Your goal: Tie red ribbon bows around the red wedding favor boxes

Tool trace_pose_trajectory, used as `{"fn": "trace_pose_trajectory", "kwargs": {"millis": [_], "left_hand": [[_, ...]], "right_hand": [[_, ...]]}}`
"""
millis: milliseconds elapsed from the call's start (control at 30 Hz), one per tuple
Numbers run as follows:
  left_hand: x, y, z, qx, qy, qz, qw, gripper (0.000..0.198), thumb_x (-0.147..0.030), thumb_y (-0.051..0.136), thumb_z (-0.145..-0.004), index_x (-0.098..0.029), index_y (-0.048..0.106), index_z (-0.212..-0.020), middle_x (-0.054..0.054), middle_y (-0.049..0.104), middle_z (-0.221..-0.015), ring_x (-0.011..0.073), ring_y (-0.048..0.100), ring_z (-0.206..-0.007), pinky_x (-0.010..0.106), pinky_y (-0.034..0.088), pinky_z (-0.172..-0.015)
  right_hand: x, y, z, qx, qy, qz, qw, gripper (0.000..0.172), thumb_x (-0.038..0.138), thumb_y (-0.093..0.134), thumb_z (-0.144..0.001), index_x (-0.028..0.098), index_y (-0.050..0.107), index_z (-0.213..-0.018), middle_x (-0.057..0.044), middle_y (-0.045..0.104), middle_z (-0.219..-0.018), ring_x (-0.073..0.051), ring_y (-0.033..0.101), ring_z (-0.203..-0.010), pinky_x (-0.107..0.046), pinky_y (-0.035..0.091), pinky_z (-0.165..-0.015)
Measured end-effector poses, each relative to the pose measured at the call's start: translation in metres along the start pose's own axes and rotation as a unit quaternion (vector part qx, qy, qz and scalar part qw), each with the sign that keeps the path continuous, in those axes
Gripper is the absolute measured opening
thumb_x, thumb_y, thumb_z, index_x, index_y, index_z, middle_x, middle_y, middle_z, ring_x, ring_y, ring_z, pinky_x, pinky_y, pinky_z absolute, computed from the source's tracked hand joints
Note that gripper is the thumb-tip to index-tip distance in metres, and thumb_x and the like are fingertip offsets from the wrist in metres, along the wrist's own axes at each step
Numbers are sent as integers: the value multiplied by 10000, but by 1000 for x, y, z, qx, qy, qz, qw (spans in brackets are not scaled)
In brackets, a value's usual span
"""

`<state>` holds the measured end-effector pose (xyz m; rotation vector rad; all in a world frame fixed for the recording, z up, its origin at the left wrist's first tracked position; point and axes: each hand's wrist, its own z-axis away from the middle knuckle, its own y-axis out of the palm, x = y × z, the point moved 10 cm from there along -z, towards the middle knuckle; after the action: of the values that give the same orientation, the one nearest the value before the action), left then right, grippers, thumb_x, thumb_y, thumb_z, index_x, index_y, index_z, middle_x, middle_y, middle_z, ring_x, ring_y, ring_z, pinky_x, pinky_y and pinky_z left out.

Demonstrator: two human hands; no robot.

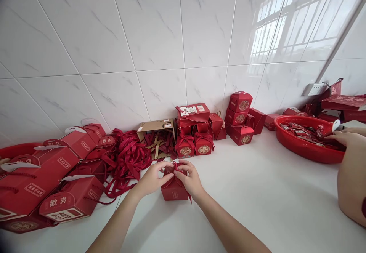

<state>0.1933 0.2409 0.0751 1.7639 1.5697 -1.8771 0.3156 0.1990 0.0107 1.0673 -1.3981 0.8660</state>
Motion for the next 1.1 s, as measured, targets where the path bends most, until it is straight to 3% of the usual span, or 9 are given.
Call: {"fn": "trace_pose_trajectory", "kwargs": {"millis": [200,300,367,500,633,867,967,1033,1100], "left_hand": [[16,11,-8,-14,-4,0,1000,156,-290,629,-825,-220,766,-851,54,757,-907,220,685,-877,347,531,-842],[20,9,-10,-13,-2,10,1000,169,-277,618,-829,-218,771,-871,57,761,-917,219,692,-888,342,538,-842],[20,7,-10,-7,0,15,1000,164,-256,623,-820,-215,771,-876,56,764,-919,214,695,-882,332,541,-840],[15,4,-7,11,1,14,1000,158,-251,622,-826,-215,770,-871,57,763,-919,210,695,-869,322,538,-829],[6,3,-6,24,14,4,1000,166,-232,604,-839,-227,765,-879,53,749,-939,201,682,-888,317,522,-850],[-4,4,-4,37,35,-10,999,178,-195,570,-850,-216,747,-847,50,715,-893,189,654,-856,306,507,-818],[-6,4,-3,44,38,-11,998,196,-179,545,-862,-221,736,-873,40,709,-913,178,653,-864,289,508,-813],[-6,5,-2,53,40,-12,998,206,-151,532,-858,-217,726,-868,33,704,-910,170,652,-857,275,509,-798],[-5,5,-1,60,42,-16,997,203,-130,531,-847,-209,718,-859,34,702,-909,168,651,-853,272,508,-795]], "right_hand": [[12,1,3,24,14,62,998,370,563,668,-745,204,754,-779,-119,582,-1277,-300,531,-1208,-397,461,-937],[21,0,3,44,8,109,993,421,561,550,-842,198,740,-746,-106,666,-1112,-284,578,-1139,-381,466,-909],[25,-4,3,50,2,145,988,445,539,470,-892,192,703,-737,-81,697,-942,-252,638,-977,-374,483,-850],[32,-11,4,67,-23,217,974,209,374,525,-867,220,641,-947,-33,707,-896,-192,649,-760,-327,501,-705],[41,-7,8,96,-67,293,949,211,209,585,-785,255,670,-973,-28,722,-874,-211,645,-804,-341,475,-748],[59,-4,14,76,-105,397,909,192,211,576,-804,250,695,-949,-34,690,-758,-235,602,-771,-428,390,-868],[65,-4,25,88,-85,408,905,219,221,587,-799,260,668,-999,7,632,-625,-197,567,-618,-332,419,-681],[59,0,33,139,-41,397,906,284,254,636,-776,271,640,-1060,47,567,-531,-175,520,-521,-275,370,-537],[53,4,39,187,-4,382,905,360,314,692,-752,275,624,-1103,52,571,-534,-173,522,-515,-262,355,-494]]}}
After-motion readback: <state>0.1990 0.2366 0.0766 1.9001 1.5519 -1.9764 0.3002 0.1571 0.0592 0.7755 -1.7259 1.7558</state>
